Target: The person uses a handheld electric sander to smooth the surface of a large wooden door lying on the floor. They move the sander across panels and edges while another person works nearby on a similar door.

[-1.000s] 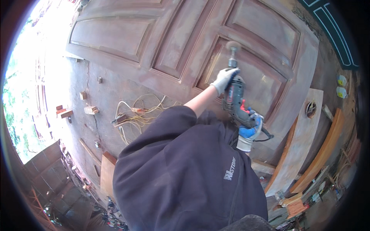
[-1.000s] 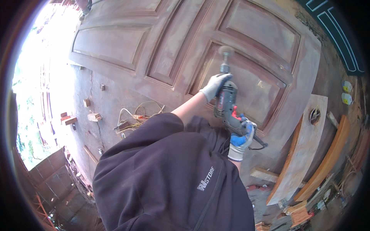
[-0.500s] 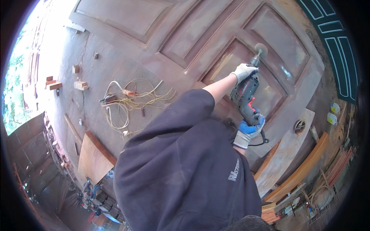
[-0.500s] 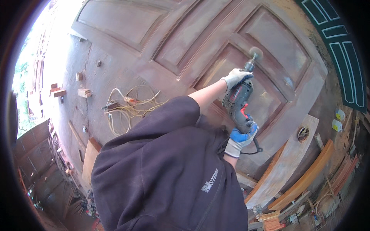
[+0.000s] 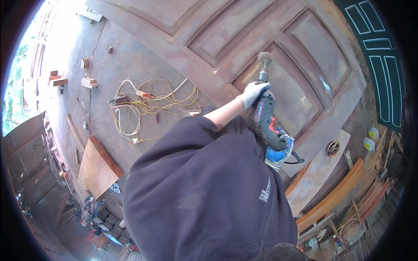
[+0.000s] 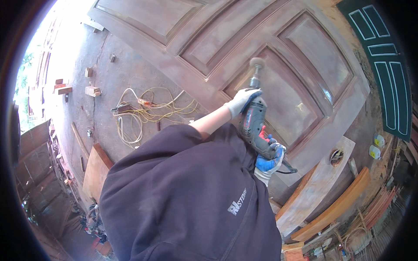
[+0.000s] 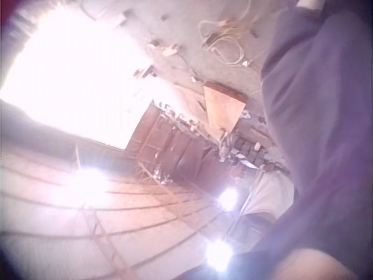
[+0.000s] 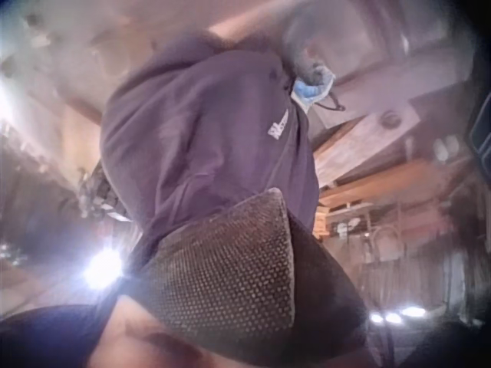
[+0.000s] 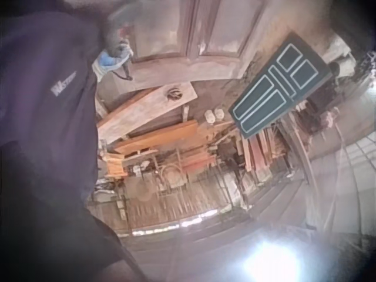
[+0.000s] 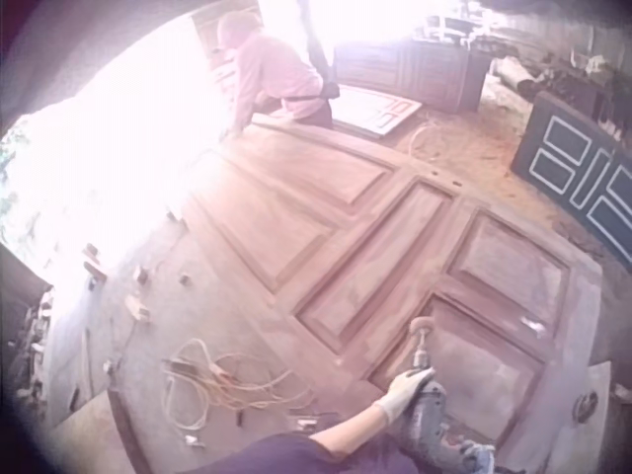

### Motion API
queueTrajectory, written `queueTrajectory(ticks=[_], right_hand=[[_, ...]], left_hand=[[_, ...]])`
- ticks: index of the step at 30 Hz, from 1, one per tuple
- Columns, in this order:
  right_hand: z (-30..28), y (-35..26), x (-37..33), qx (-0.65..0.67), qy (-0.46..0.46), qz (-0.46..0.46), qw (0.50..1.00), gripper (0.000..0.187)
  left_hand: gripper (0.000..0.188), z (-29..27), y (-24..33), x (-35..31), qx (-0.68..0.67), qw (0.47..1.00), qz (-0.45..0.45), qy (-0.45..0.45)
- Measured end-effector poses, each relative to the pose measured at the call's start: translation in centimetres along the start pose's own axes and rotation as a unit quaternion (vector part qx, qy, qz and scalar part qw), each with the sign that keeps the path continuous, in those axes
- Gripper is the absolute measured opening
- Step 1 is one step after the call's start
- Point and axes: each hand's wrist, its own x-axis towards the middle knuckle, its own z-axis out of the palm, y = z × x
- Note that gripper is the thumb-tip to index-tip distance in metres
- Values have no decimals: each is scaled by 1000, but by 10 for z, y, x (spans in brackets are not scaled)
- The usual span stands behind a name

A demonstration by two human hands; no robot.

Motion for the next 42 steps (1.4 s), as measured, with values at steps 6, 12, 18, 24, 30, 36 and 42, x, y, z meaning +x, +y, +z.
queueTrajectory(ticks=[6,12,18,24,30,36,42], right_hand=[[-31,-19,-16,-72,-67,31,995,18],[-53,-42,-4,-135,-105,85,982,20],[-74,-34,-11,-112,-135,58,983,18],[-72,-30,-7,-91,-151,91,980,16],[-94,-32,-36,-117,-132,70,982,12],[-153,-42,-58,-30,-32,-11,999,15],[-186,-50,-65,54,116,-73,989,17]], left_hand=[[38,-7,-31,-58,-87,991,-67,75],[33,-1,-70,-87,-225,967,-62,100],[25,6,-82,-86,-302,942,-110,100],[26,2,-77,-88,-266,959,-25,93],[25,4,-108,-90,-297,953,-47,40],[34,72,-125,-80,-148,988,-38,-3],[38,166,-123,-57,61,988,-77,-122]])
